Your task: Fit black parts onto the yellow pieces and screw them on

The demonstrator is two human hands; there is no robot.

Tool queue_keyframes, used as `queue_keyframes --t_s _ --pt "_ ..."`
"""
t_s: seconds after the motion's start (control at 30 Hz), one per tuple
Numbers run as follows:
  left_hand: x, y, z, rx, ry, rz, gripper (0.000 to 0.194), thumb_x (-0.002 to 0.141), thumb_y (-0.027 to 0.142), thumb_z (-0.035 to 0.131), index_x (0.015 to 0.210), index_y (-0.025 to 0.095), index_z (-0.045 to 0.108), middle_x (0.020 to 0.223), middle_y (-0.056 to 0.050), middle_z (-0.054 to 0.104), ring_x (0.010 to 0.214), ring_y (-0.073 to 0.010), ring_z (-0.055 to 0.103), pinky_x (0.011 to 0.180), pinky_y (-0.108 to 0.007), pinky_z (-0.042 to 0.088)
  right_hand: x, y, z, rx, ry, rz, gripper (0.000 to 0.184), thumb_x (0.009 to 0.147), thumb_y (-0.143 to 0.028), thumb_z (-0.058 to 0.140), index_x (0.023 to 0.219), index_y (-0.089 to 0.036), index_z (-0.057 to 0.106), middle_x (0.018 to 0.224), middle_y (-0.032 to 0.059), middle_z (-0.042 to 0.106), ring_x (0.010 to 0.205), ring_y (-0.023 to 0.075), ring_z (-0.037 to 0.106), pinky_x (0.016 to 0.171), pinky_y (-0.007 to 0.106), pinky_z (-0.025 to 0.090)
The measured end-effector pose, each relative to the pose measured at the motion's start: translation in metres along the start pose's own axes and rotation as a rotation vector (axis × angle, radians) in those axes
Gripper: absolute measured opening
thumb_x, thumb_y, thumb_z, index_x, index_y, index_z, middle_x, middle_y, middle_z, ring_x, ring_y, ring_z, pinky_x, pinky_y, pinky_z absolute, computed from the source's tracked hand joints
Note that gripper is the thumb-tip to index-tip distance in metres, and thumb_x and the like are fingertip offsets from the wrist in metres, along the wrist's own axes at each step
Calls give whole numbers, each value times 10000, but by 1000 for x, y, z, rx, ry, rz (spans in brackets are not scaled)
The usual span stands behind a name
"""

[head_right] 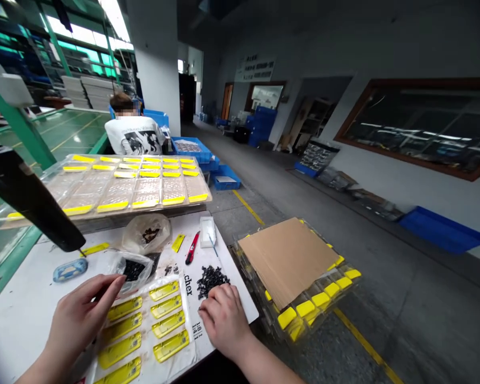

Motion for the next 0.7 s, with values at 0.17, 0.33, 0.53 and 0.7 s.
queue_keyframes --t_s 0.17,0.33,0.53,0.7 --pt "4 0 -10 62 100 28 295 1024 505 682 971 243 805 942 -15 838 800 -206 770 755 -297 577 -1 -2 -3 29 61 -9 93 966 -183 769 933 -232 697 960 29 697 939 226 603 863 401 446" --pt "10 25 -22 146 70 115 328 1068 476 616 976 216 792 869 -26 795 747 -190 727 710 -303 528 -6 0 -16 136 116 -11 68 1044 -190 687 1014 -237 726 995 63 753 983 256 648 894 438 501" --pt "17 51 11 268 -438 95 384 1059 590 596 1079 283 826 1070 -18 832 783 -208 758 657 -326 502 21 -12 -24 375 98 18 140 1056 -143 668 1111 -265 711 1007 48 797 955 211 747 838 359 635" --pt "19 74 23 181 -354 239 275 1097 451 615 1095 256 809 1057 -27 822 882 -202 772 758 -326 541 74 -30 -16 539 9 -7 131 1020 -162 757 1069 -284 752 995 18 818 953 189 780 874 343 660"
Point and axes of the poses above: each hand's wrist, its own x-axis towards the middle knuckle, its own z-axis out of the palm, y = z × x, the point moved 9 cm from there along x, towards the middle knuckle
